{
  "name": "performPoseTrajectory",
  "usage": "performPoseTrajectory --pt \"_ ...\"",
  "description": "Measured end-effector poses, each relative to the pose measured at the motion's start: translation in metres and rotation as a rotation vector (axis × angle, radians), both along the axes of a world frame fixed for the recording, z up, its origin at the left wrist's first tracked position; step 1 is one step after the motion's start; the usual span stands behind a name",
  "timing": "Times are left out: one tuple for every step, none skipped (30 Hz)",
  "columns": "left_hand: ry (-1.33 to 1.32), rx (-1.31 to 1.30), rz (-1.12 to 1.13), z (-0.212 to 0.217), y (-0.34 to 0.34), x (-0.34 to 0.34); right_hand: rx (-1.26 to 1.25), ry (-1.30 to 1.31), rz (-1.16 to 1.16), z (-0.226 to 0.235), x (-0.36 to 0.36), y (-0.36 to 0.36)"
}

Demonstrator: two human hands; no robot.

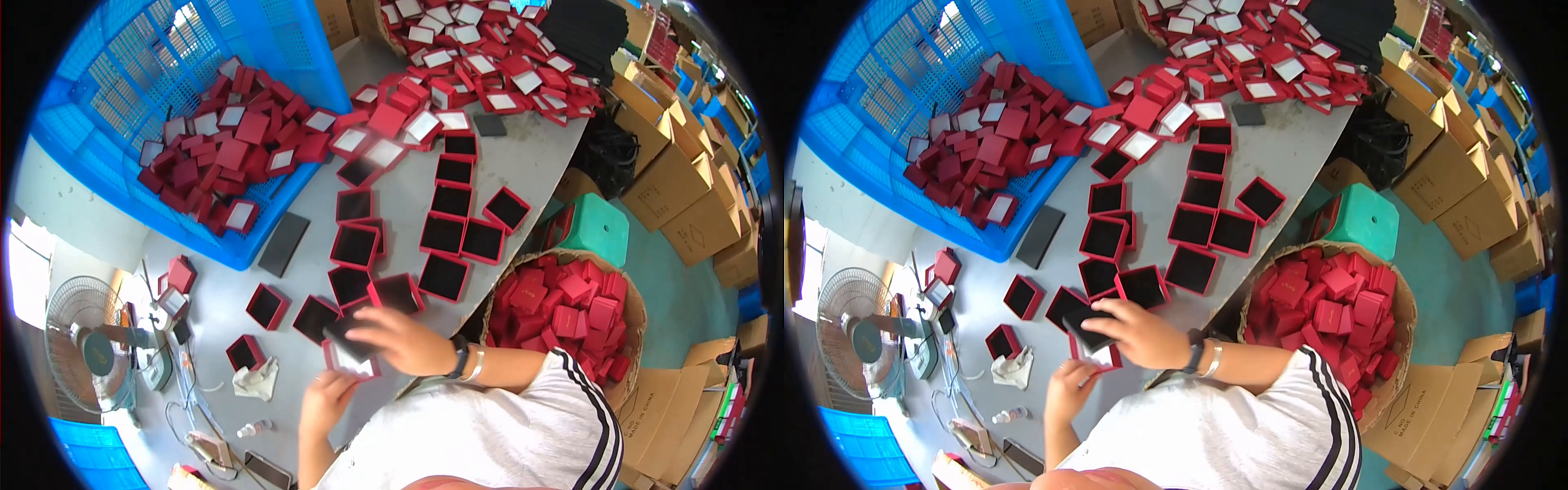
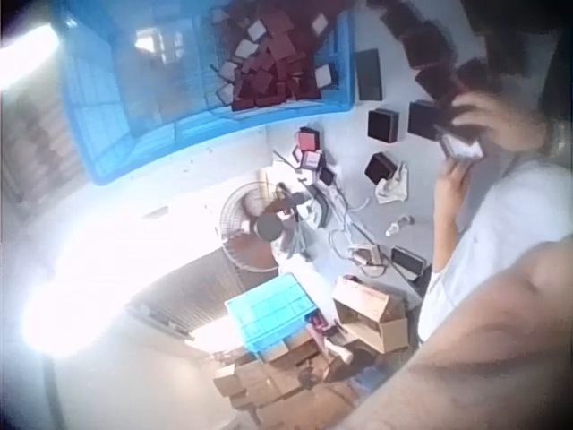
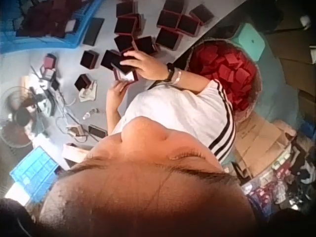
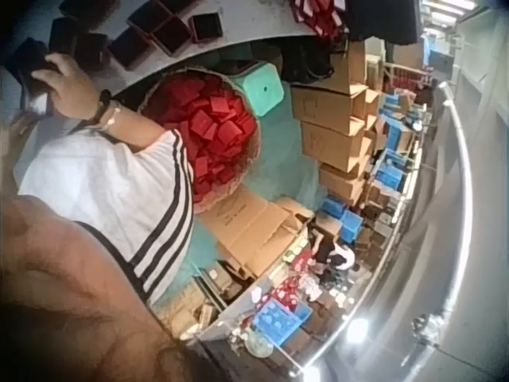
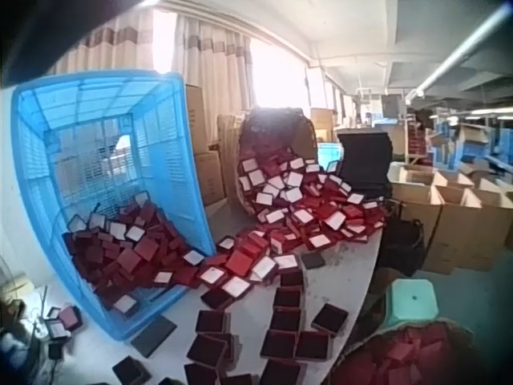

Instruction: Assembling and organizing small red and black gift boxes by placing lids and foam inserts.

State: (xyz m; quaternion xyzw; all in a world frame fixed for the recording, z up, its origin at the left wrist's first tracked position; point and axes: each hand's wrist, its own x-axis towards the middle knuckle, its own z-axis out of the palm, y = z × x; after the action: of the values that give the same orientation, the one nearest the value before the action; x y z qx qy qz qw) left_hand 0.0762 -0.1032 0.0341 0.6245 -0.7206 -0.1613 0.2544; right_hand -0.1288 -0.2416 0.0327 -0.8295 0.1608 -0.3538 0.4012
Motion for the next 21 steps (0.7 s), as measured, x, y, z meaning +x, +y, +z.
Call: performPoseTrajectory --pt "-0.045 -0.032 0.005 -0.005 0.015 -0.01 -0.159 0.097 0.016 -0.012 0.009 0.012" --pt "-0.085 -0.068 0.008 -0.009 0.027 -0.017 -0.169 0.171 0.064 -0.021 0.015 0.027" --pt "-0.139 -0.067 0.067 -0.008 0.035 -0.024 -0.18 0.211 0.064 -0.029 0.021 0.039" --pt "-0.142 -0.057 0.076 -0.009 0.04 -0.028 -0.193 0.25 0.063 -0.035 0.025 0.049" --pt "-0.152 -0.114 0.121 -0.011 0.047 -0.031 -0.161 0.232 0.077 -0.038 0.027 0.055" --pt "-0.162 -0.174 0.163 -0.013 0.052 -0.033 -0.131 0.215 0.09 -0.041 0.028 0.059" --pt "-0.184 -0.183 0.19 -0.019 0.056 -0.032 -0.127 0.232 0.11 -0.044 0.029 0.058" --pt "-0.183 -0.171 0.195 -0.018 0.057 -0.034 -0.156 0.231 0.109 -0.047 0.029 0.059" --pt "-0.175 -0.195 0.254 -0.018 0.055 -0.038 -0.183 0.211 0.112 -0.048 0.028 0.06" --pt "-0.166 -0.221 0.31 -0.018 0.055 -0.041 -0.212 0.192 0.112 -0.047 0.027 0.059" --pt "-0.157 -0.216 0.321 -0.02 0.053 -0.045 -0.209 0.196 0.109 -0.038 0.022 0.056" --pt "-0.117 -0.282 0.351 -0.025 0.05 -0.046 -0.195 0.201 0.125 -0.027 0.018 0.053" --pt "-0.076 -0.347 0.377 -0.028 0.051 -0.048 -0.207 0.189 0.151 -0.02 0.015 0.05" --pt "-0.063 -0.353 0.377 -0.03 0.052 -0.05 -0.223 0.181 0.17 -0.016 0.011 0.047" --pt "-0.041 -0.433 0.399 -0.032 0.053 -0.052 -0.228 0.193 0.166 -0.015 0.008 0.044" --pt "-0.02 -0.511 0.421 -0.035 0.053 -0.053 -0.206 0.146 0.176 -0.015 0.007 0.043" --pt "0.05 -0.548 0.407 -0.044 0.062 -0.048 -0.18 0.097 0.194 -0.017 0.007 0.044" --pt "0.057 -0.543 0.412 -0.052 0.06 -0.051 -0.177 0.105 0.197 -0.021 0.005 0.046" --pt "0.434 -0.593 0.479 -0.055 0.055 -0.056 -0.045 0.098 0.234 -0.026 0.005 0.052" --pt "0.811 -0.634 0.544 -0.059 0.048 -0.059 0.09 0.092 0.272 -0.032 0.005 0.058" --pt "0.807 -0.472 0.566 -0.067 0.041 -0.054 0.05 0.027 0.165 -0.037 0.009 0.068"
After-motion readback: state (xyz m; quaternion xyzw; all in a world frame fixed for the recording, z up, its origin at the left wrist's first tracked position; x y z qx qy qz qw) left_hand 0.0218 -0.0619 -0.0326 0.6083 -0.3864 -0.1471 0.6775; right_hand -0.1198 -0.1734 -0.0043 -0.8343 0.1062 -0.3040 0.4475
